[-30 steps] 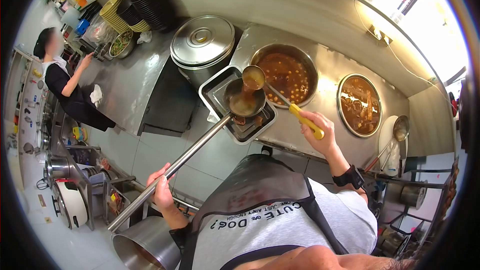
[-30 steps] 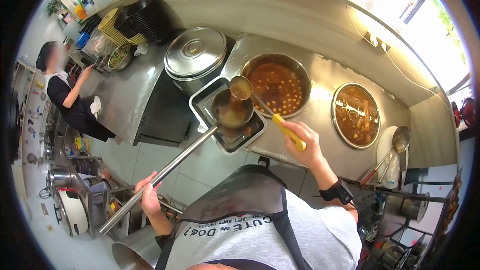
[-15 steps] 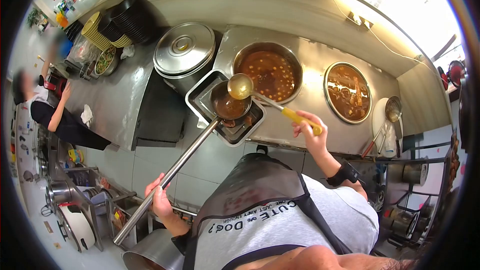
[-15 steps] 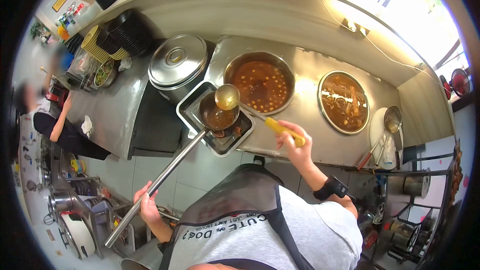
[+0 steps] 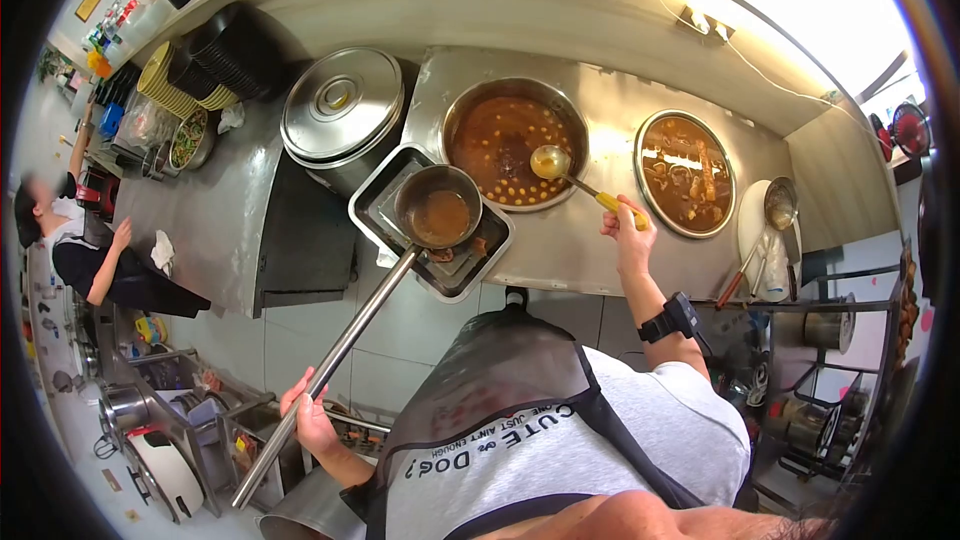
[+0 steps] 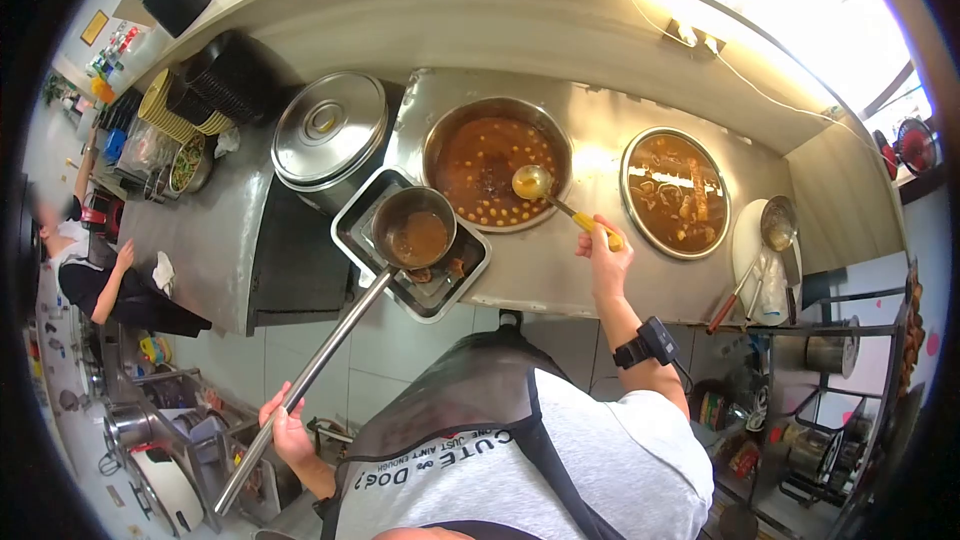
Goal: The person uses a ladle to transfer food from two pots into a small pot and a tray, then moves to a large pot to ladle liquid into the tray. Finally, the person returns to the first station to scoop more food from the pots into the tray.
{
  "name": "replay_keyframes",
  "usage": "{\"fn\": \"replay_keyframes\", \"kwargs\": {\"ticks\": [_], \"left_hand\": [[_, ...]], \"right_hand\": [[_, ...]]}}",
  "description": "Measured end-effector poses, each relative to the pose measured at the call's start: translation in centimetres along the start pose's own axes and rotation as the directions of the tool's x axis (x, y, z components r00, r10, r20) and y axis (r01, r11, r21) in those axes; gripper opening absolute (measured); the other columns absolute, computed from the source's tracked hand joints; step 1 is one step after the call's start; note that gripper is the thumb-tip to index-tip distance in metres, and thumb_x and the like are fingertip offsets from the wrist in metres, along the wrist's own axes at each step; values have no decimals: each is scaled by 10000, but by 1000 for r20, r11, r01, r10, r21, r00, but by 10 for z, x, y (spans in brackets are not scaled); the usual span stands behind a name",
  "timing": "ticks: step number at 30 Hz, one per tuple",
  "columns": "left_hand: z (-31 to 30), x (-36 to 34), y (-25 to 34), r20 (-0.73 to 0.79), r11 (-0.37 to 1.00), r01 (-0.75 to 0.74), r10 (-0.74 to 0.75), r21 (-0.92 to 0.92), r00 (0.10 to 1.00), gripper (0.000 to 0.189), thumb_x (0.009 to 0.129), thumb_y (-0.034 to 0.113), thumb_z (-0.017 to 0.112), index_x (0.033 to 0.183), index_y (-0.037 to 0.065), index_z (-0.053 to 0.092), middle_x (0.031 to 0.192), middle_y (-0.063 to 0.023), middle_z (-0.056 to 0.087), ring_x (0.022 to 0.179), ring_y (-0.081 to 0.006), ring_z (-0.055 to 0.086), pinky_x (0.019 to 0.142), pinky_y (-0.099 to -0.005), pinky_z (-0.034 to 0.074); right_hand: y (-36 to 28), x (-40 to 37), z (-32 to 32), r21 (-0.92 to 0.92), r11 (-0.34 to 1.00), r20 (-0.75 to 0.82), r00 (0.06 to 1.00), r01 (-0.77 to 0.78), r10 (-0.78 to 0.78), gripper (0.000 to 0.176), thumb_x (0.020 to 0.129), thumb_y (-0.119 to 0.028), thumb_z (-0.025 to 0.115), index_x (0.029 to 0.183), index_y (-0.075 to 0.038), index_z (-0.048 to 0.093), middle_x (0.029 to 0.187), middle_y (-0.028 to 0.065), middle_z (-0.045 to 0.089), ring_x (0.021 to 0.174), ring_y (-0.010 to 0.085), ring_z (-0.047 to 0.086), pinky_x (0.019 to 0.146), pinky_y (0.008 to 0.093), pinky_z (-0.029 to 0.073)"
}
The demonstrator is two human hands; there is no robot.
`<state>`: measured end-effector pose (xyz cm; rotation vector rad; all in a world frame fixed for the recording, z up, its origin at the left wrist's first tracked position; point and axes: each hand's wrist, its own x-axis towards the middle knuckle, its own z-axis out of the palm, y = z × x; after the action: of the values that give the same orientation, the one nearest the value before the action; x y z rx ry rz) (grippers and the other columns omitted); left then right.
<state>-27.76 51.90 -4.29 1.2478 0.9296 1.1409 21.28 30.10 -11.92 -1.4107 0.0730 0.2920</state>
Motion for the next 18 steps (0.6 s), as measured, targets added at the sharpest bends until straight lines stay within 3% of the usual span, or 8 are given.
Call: {"fn": "replay_keyframes", "kwargs": {"ticks": [14, 18], "left_hand": [[-7, 3, -3, 20, 1000, -4, 4, 17, 1000, 293, 861, 86, 465, 1114, -57, 498, 1194, -315, 510, 1063, -329, 572, 840, -354, 538], [-8, 4, -3, -9, 1000, 8, -8, -13, 1000, 289, 835, 44, 478, 1096, -77, 499, 1159, -328, 523, 1089, -366, 562, 831, -376, 554]], "right_hand": [[18, 28, 13, 35, 999, -48, 999, -16, 18, 299, 903, -138, 567, 1132, 54, 569, 759, 102, 610, 618, 143, 595, 561, 278, 545], [22, 38, 19, 40, 999, -34, 999, -2, 4, 308, 903, -146, 569, 1138, 54, 566, 768, 105, 609, 622, 144, 596, 569, 277, 544]]}}
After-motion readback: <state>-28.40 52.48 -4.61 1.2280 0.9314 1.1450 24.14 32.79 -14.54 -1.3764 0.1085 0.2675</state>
